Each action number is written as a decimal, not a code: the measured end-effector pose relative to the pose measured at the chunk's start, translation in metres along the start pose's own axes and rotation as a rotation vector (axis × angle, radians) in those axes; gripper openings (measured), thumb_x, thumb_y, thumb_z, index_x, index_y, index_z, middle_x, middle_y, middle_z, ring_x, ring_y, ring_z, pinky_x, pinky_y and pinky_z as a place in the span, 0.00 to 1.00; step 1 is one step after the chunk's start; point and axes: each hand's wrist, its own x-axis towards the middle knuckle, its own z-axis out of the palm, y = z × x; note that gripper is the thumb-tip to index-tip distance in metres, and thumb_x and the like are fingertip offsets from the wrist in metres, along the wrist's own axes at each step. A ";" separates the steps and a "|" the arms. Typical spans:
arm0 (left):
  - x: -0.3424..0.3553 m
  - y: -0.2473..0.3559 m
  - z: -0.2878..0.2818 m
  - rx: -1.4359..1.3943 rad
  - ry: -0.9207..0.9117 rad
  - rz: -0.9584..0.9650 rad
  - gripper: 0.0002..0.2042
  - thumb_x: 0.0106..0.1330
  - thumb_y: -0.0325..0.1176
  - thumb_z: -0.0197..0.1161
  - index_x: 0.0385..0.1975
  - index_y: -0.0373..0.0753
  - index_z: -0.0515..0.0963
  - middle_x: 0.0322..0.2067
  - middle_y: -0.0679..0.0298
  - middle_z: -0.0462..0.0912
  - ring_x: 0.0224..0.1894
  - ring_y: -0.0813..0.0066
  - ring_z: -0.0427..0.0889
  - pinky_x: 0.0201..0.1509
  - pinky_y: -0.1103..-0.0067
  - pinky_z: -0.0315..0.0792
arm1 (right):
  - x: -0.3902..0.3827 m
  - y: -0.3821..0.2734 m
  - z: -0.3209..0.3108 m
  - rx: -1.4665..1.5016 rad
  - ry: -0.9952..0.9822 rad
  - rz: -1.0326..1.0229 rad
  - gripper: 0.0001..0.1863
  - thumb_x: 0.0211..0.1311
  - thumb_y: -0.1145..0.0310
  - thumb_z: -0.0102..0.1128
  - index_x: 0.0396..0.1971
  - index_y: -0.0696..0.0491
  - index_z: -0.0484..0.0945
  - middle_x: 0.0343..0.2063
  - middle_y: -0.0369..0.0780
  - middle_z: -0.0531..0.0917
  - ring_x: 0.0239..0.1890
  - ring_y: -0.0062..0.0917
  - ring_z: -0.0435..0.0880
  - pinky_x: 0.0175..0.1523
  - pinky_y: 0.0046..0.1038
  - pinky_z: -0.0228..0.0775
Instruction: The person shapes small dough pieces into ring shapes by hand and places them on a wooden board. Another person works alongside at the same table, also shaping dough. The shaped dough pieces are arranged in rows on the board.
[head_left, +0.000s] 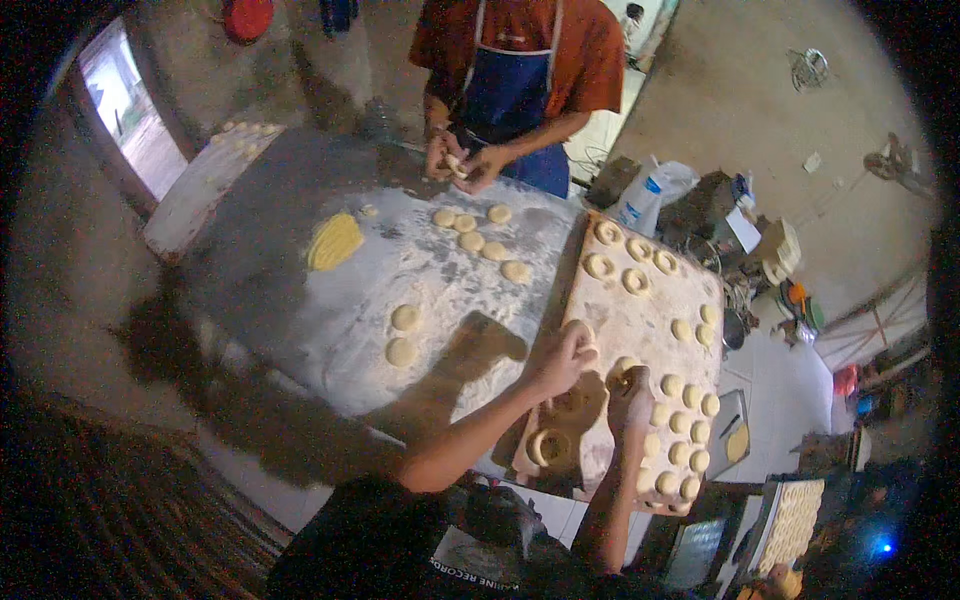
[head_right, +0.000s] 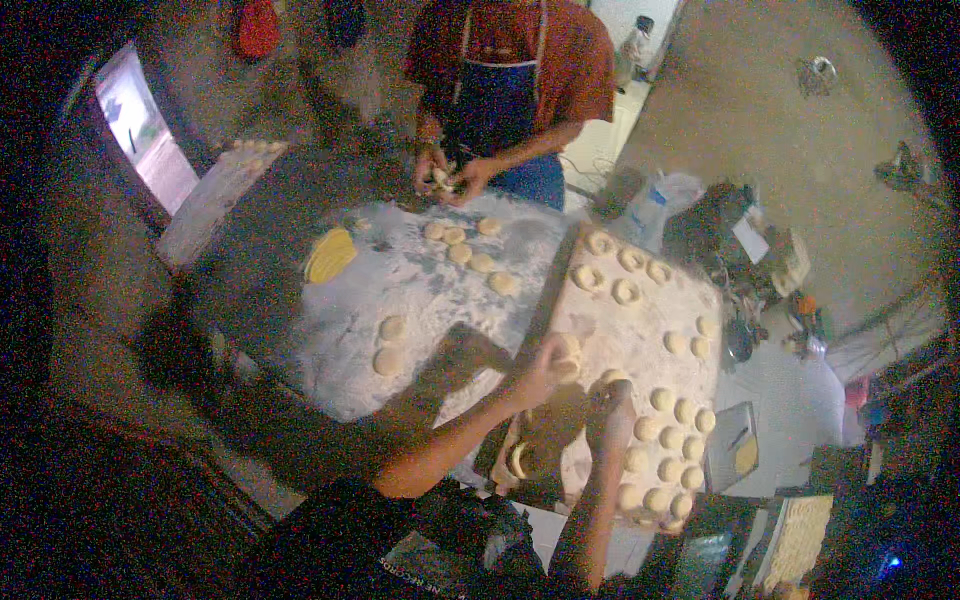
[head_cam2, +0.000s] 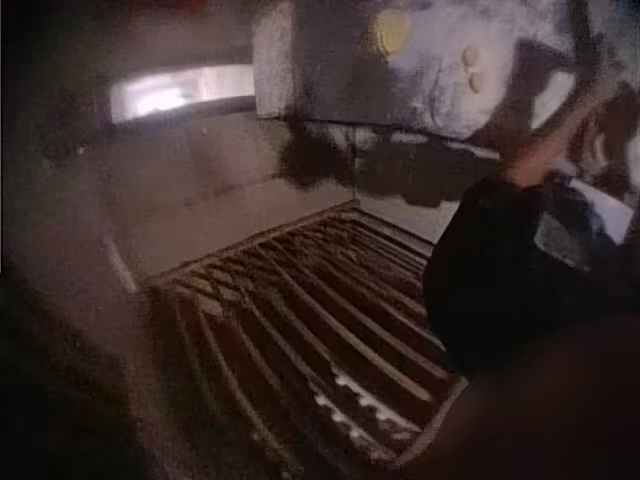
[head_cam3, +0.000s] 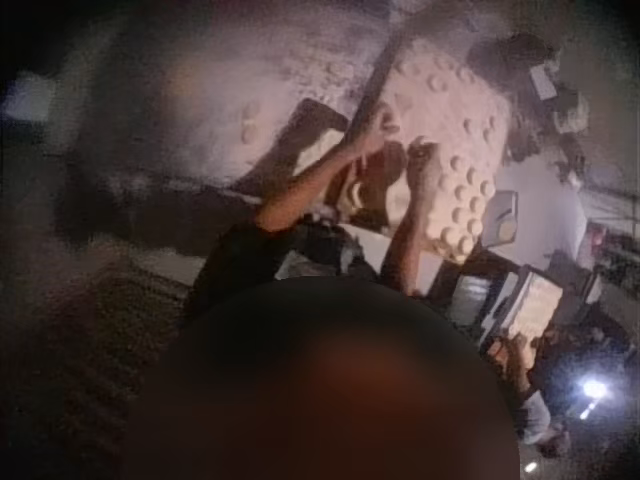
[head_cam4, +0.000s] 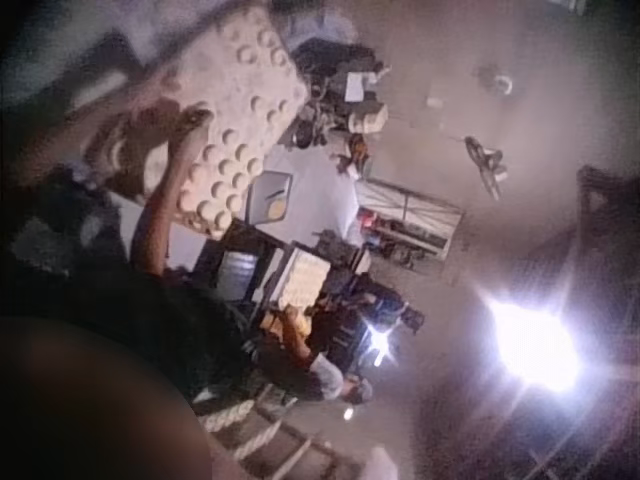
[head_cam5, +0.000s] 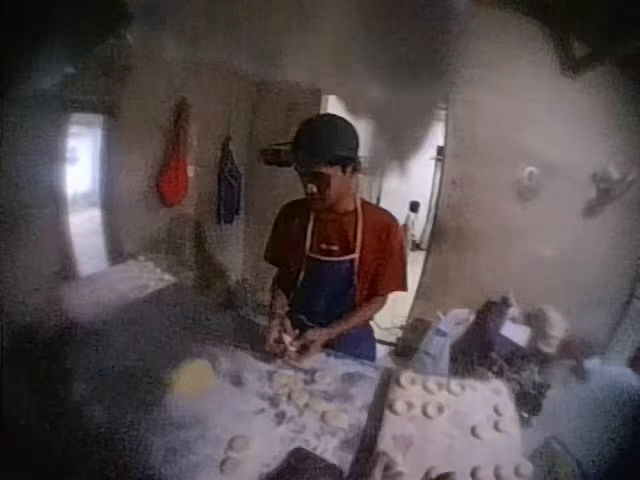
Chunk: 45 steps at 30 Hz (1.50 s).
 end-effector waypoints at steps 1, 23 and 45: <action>-0.001 -0.003 -0.006 -0.095 0.151 0.013 0.15 0.61 0.34 0.67 0.45 0.38 0.73 0.39 0.54 0.81 0.46 0.59 0.80 0.55 0.66 0.70 | 0.002 -0.008 0.000 -0.061 0.030 -0.122 0.09 0.61 0.70 0.62 0.39 0.54 0.73 0.30 0.43 0.83 0.33 0.37 0.82 0.38 0.37 0.73; -0.084 -0.076 -0.258 -0.092 0.184 -0.085 0.15 0.65 0.39 0.68 0.39 0.32 0.80 0.34 0.59 0.84 0.34 0.76 0.82 0.39 0.76 0.77 | -0.014 -0.208 0.187 0.899 -0.761 -0.089 0.15 0.59 0.83 0.61 0.45 0.57 0.71 0.36 0.37 0.81 0.41 0.23 0.82 0.46 0.25 0.76; -0.084 -0.033 -0.165 -0.362 0.084 -0.050 0.20 0.75 0.49 0.42 0.47 0.36 0.70 0.35 0.58 0.77 0.37 0.65 0.80 0.41 0.73 0.74 | -0.068 -0.160 0.140 1.244 -0.448 -0.118 0.26 0.69 0.64 0.49 0.65 0.49 0.58 0.33 0.37 0.79 0.38 0.20 0.80 0.41 0.24 0.72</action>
